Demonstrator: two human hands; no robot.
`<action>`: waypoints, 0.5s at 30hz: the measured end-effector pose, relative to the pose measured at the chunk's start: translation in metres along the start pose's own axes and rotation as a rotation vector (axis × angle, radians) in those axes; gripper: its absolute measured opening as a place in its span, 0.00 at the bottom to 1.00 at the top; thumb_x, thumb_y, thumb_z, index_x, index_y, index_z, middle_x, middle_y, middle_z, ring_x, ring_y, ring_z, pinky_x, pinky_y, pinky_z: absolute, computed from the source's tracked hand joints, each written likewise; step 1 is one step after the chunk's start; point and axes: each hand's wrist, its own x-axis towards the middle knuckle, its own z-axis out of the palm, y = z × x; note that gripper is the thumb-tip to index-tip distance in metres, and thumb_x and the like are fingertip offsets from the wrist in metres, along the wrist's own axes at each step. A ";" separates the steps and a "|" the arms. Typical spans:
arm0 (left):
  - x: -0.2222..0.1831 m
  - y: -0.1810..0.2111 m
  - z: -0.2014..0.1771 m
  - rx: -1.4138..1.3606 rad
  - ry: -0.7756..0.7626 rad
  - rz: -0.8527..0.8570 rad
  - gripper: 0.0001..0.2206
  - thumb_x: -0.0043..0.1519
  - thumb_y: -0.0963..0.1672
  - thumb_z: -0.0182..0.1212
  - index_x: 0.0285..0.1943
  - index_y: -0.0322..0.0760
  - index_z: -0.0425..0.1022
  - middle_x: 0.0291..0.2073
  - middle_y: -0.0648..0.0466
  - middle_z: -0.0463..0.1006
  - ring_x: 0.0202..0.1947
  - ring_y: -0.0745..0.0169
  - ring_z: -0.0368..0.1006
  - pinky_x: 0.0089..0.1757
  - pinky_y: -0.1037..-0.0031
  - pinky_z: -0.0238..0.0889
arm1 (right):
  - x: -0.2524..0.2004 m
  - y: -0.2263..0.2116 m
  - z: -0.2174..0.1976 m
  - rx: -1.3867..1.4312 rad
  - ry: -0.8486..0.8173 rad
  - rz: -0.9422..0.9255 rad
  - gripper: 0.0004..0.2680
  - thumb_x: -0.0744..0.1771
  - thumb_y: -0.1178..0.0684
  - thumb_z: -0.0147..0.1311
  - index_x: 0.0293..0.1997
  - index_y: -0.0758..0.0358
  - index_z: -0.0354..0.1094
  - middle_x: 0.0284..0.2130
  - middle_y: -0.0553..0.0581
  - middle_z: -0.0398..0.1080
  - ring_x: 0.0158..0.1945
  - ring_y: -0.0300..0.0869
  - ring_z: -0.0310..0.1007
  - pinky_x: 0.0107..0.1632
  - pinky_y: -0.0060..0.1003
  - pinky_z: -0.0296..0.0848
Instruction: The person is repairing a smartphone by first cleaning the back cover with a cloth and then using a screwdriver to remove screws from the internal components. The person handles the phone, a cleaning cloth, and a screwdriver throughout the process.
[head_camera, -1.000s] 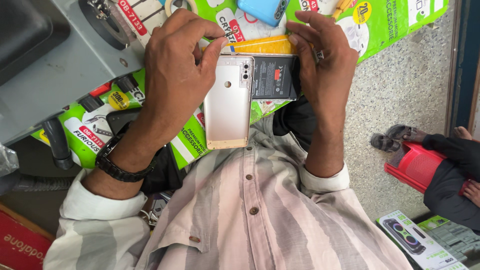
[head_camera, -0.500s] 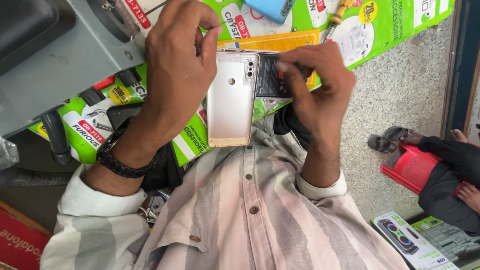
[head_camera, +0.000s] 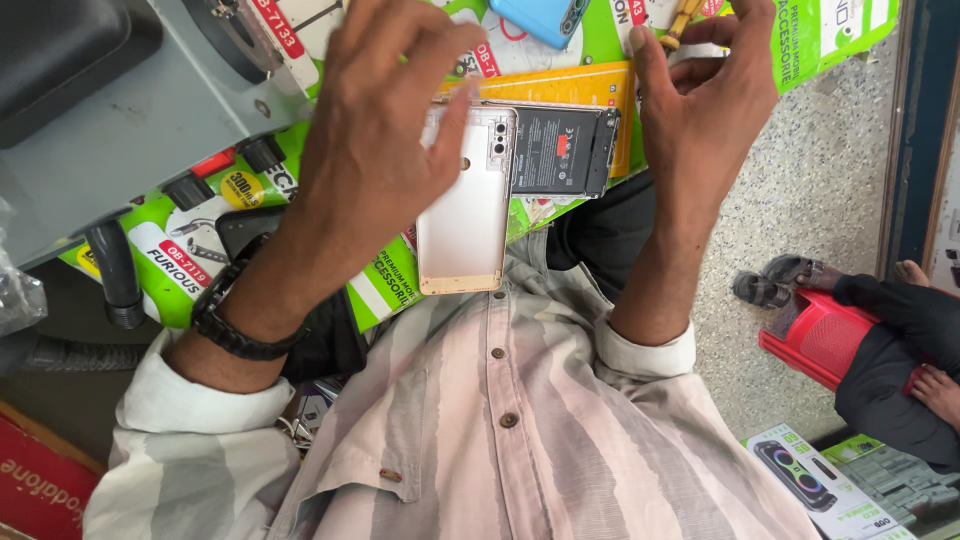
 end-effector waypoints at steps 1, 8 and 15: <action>0.000 0.007 0.000 0.081 -0.032 -0.052 0.19 0.63 0.42 0.71 0.60 0.29 0.72 0.52 0.44 0.69 0.56 0.43 0.66 0.55 0.53 0.61 | 0.000 0.004 0.001 0.026 -0.015 0.046 0.18 0.69 0.61 0.68 0.63 0.66 0.61 0.40 0.55 0.74 0.35 0.34 0.78 0.37 0.28 0.77; -0.017 0.057 0.012 0.423 -0.150 -0.285 0.45 0.53 0.61 0.73 0.68 0.28 0.62 0.61 0.34 0.56 0.54 0.33 0.58 0.47 0.46 0.57 | 0.003 0.020 -0.005 0.315 0.045 0.210 0.15 0.73 0.65 0.63 0.68 0.65 0.67 0.39 0.52 0.69 0.34 0.31 0.71 0.36 0.27 0.70; -0.023 0.044 0.032 0.430 -0.234 -0.296 0.35 0.59 0.50 0.69 0.70 0.26 0.60 0.63 0.27 0.52 0.52 0.32 0.60 0.47 0.46 0.59 | -0.022 0.001 -0.002 1.229 0.129 0.402 0.09 0.75 0.64 0.54 0.63 0.68 0.64 0.45 0.56 0.68 0.44 0.37 0.72 0.50 0.31 0.74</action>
